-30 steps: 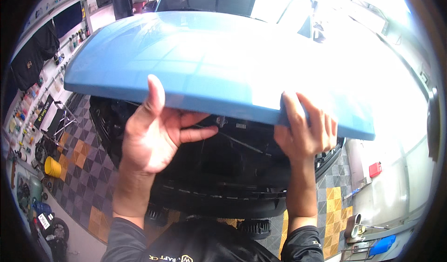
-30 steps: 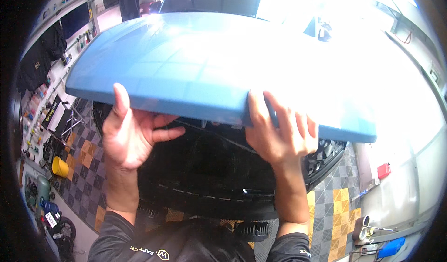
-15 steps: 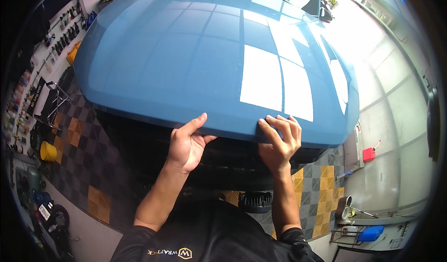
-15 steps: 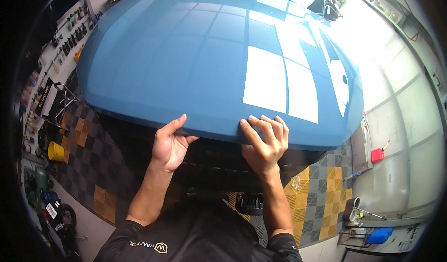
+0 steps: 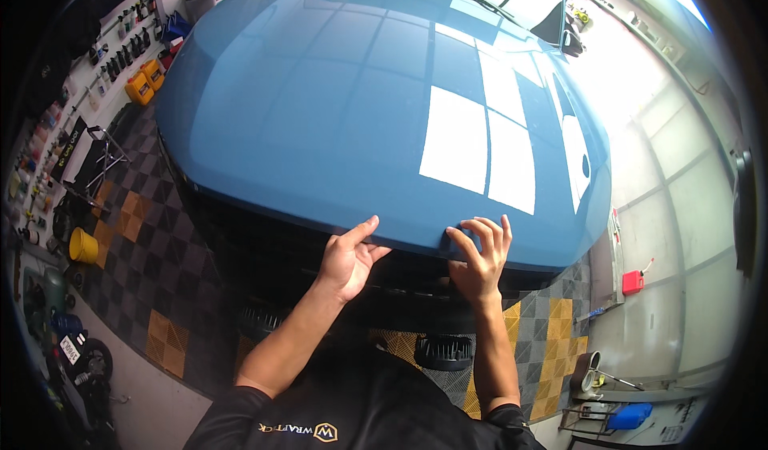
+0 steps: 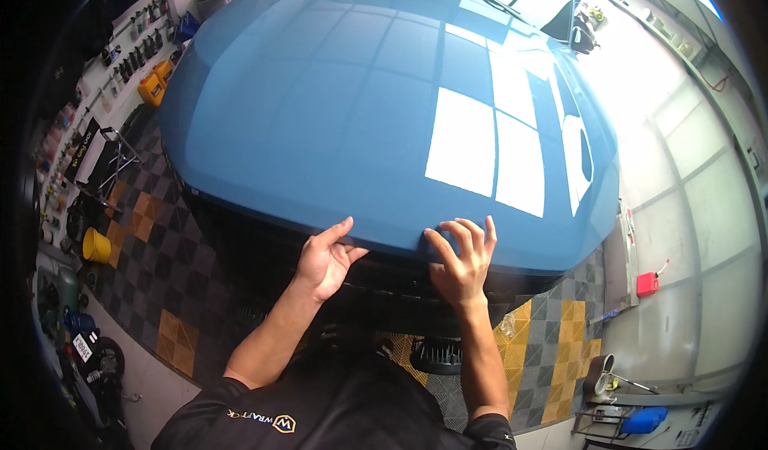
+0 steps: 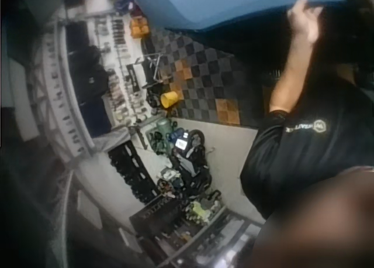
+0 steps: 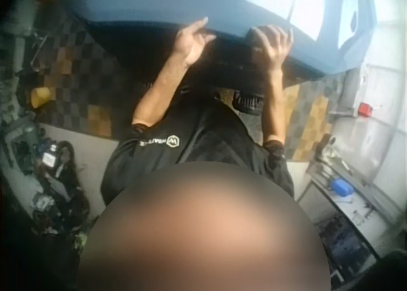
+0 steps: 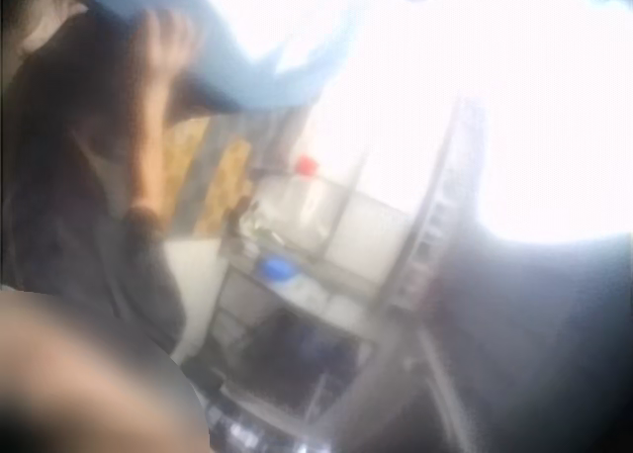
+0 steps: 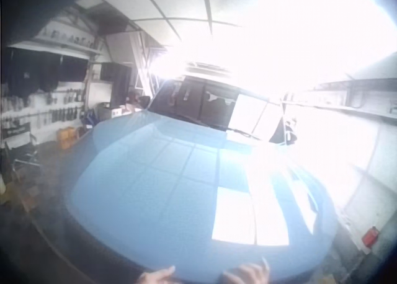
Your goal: The person applies a matte vinyl wrap to the front bumper and wheel arch of a light blue car, using a yellow squeegee and a small knife to smooth and trim the material. They then open the hood, remove the prop rod, and close the hood, finishing by smoothing the wrap along the hood edge.
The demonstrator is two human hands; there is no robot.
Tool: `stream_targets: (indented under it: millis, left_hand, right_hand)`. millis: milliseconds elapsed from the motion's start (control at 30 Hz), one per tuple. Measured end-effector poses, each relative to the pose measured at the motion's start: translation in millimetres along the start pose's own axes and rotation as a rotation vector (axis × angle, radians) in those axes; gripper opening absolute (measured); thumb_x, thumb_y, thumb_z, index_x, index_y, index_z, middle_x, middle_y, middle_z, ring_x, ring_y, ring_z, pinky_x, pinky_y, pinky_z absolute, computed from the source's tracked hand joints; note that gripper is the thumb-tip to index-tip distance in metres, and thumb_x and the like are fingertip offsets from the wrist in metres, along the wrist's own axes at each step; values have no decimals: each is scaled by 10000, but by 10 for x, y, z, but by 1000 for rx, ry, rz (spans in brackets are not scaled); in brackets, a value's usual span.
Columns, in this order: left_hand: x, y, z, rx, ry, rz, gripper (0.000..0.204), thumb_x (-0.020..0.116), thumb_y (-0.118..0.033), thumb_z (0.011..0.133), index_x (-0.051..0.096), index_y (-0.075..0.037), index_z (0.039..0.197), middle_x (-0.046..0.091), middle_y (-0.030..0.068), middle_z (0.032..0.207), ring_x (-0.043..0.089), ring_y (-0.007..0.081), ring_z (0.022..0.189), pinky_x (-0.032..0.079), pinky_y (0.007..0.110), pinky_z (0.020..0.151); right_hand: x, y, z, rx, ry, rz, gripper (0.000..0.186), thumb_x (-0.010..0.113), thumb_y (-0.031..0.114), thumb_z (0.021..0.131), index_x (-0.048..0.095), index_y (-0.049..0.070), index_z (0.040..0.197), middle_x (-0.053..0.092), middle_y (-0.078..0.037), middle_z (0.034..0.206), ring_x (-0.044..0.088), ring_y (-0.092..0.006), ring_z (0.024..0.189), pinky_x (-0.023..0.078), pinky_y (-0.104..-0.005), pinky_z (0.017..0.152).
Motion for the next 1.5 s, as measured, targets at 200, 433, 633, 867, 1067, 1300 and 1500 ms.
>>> stream_targets:
  millis: [200, 433, 633, 867, 1067, 1300, 1500]
  left_hand:
    - [-136, 63, -137, 36, -2, 319, 371, 613, -195, 1026, 573, 174, 1039, 653, 236, 1020, 724, 344, 976, 632, 399, 827]
    - [-216, 103, -92, 85, 41, 283, 276, 603, -152, 1026, 606, 121, 981, 672, 169, 922, 741, 338, 911, 640, 388, 785]
    - [-246, 95, -72, 147, -13, 368, 231, 602, -162, 1028, 588, 47, 930, 662, 143, 868, 749, 329, 856, 626, 358, 710]
    - [-487, 97, -7, 250, -85, 462, 238, 629, -228, 1019, 580, -4, 955, 702, 152, 924, 751, 278, 898, 619, 324, 688]
    - [-729, 5, 94, 499, -305, 578, 235, 644, -279, 1011, 592, -51, 1025, 652, 57, 915, 728, 192, 897, 581, 223, 606]
    - [-439, 604, 76, 418, -273, 210, 264, 626, -249, 1017, 649, -11, 1129, 688, 127, 1177, 668, 249, 1127, 608, 337, 883]
    - [863, 2281, -43, 246, -181, 331, 341, 568, -196, 1023, 565, 12, 1293, 667, 170, 1219, 636, 292, 1198, 583, 375, 899]
  right_hand:
    - [43, -58, -56, -43, 86, 37, 555, 694, 28, 553, 697, 163, 1091, 606, -56, 1151, 579, -285, 1153, 306, -647, 1131]
    - [-1, -7, -64, -59, 118, 21, 520, 703, 33, 628, 690, 132, 1139, 615, -83, 1192, 580, -287, 1187, 373, -576, 1081]
    - [-187, 185, -303, 95, 225, 78, 499, 690, 42, 717, 671, 121, 1210, 581, -117, 1313, 542, -322, 1285, 347, -573, 1122]
    - [-786, 44, -1268, 432, -14, 280, 429, 698, -38, 705, 680, 36, 1127, 640, -121, 1118, 640, -319, 1033, 532, -422, 883]
    - [-1250, -537, -2454, 663, 27, 361, 271, 680, -3, 786, 674, 37, 1054, 665, -107, 960, 664, -301, 831, 549, -388, 735]
    - [-1971, -1404, -3654, 961, 187, 688, 206, 665, 103, 877, 701, 37, 1069, 704, -141, 975, 705, -290, 873, 567, -359, 775]
    - [-2354, -2207, -3887, 1066, 155, 859, 196, 642, 73, 915, 703, 2, 1088, 734, -123, 968, 715, -184, 846, 564, -303, 763]
Point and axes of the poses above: each hand's wrist, its own z-axis towards the middle knuckle, its own x-axis out of the palm, y = z × x, the point moved 2 cm from there along z, towards the middle knuckle
